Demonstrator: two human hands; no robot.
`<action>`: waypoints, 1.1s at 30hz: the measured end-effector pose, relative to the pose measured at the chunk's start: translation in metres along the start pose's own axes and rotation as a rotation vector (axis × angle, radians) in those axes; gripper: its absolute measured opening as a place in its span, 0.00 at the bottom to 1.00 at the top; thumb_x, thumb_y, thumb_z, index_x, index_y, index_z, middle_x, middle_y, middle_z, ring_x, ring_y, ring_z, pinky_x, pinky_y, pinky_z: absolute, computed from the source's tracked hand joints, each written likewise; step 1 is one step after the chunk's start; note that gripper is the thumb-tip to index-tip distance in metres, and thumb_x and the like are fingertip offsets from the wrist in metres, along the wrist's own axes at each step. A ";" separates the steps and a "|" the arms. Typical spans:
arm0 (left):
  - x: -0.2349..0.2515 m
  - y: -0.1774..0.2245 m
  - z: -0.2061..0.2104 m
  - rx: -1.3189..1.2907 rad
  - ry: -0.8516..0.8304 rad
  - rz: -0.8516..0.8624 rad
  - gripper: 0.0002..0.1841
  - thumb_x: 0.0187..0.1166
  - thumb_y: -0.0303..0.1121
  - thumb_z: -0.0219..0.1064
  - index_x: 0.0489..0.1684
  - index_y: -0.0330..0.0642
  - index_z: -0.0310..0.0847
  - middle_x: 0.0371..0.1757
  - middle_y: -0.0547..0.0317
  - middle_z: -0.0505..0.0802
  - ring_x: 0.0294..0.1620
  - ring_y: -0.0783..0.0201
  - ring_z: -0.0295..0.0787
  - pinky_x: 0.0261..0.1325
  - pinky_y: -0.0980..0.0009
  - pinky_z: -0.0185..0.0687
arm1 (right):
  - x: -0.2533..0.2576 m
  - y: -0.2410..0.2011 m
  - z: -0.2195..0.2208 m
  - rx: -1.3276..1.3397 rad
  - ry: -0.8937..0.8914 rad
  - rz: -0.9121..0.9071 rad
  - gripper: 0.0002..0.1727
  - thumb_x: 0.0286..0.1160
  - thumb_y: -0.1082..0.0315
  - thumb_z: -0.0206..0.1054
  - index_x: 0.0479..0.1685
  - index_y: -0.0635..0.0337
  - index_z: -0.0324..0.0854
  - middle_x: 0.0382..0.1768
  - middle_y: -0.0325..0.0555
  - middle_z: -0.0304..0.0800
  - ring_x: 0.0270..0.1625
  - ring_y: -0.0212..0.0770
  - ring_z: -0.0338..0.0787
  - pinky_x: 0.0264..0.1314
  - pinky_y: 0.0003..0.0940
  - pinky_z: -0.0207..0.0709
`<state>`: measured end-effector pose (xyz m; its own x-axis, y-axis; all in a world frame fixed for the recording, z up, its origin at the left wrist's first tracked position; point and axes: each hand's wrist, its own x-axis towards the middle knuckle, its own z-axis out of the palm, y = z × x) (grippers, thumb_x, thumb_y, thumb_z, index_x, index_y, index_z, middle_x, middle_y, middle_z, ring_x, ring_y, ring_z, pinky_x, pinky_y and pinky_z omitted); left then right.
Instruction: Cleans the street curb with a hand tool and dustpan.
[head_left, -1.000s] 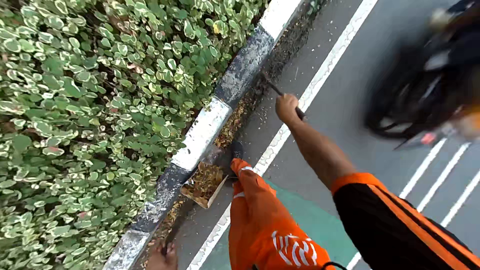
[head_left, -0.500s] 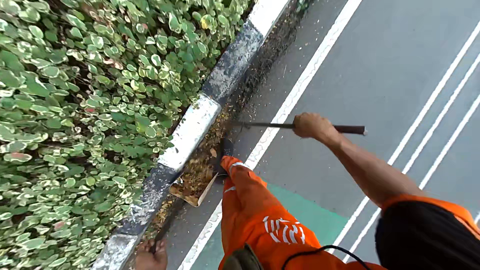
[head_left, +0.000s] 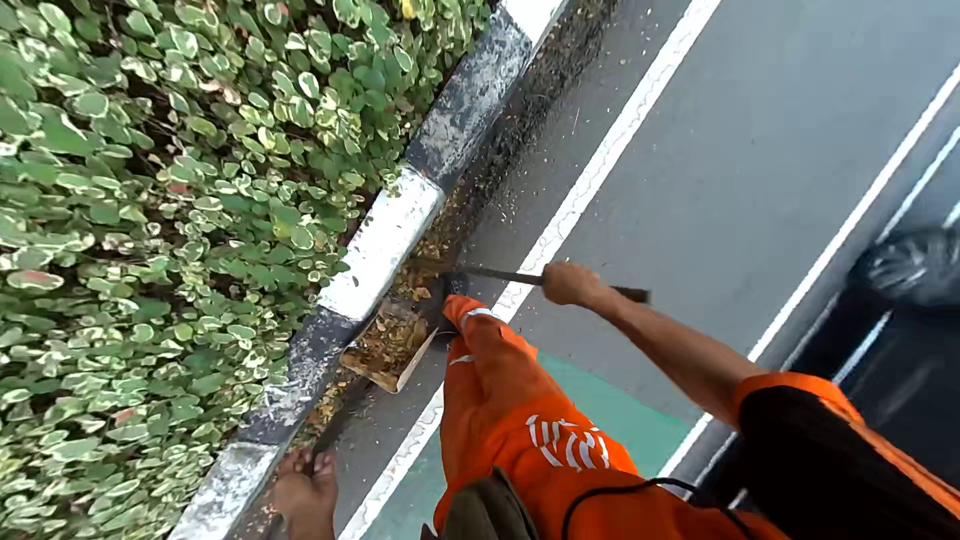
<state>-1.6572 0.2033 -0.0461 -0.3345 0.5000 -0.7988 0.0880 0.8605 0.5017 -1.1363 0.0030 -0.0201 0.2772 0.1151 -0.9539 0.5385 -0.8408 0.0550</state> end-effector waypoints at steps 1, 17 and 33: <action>0.001 -0.001 -0.002 -0.007 0.000 -0.004 0.15 0.88 0.37 0.47 0.25 0.55 0.68 0.17 0.70 0.77 0.15 0.70 0.74 0.24 0.71 0.80 | -0.006 0.015 -0.021 -0.023 -0.002 0.011 0.17 0.77 0.61 0.69 0.56 0.65 0.84 0.54 0.68 0.89 0.57 0.70 0.90 0.52 0.75 0.80; 0.009 0.002 0.001 -0.005 0.047 -0.006 0.15 0.87 0.35 0.47 0.23 0.54 0.67 0.18 0.69 0.77 0.15 0.69 0.73 0.23 0.71 0.77 | 0.020 -0.076 0.020 -0.083 0.094 0.013 0.13 0.79 0.72 0.62 0.57 0.70 0.84 0.55 0.71 0.88 0.59 0.72 0.89 0.48 0.70 0.82; 0.000 0.004 0.011 0.013 0.054 -0.021 0.14 0.88 0.35 0.47 0.26 0.54 0.67 0.19 0.69 0.78 0.16 0.70 0.73 0.23 0.72 0.78 | 0.039 -0.102 0.051 0.003 0.199 0.019 0.17 0.84 0.73 0.57 0.63 0.73 0.82 0.61 0.74 0.85 0.65 0.73 0.86 0.54 0.70 0.81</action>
<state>-1.6466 0.2076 -0.0482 -0.3862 0.4762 -0.7900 0.0924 0.8721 0.4805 -1.2212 0.0662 -0.0780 0.4397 0.2011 -0.8753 0.5289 -0.8457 0.0715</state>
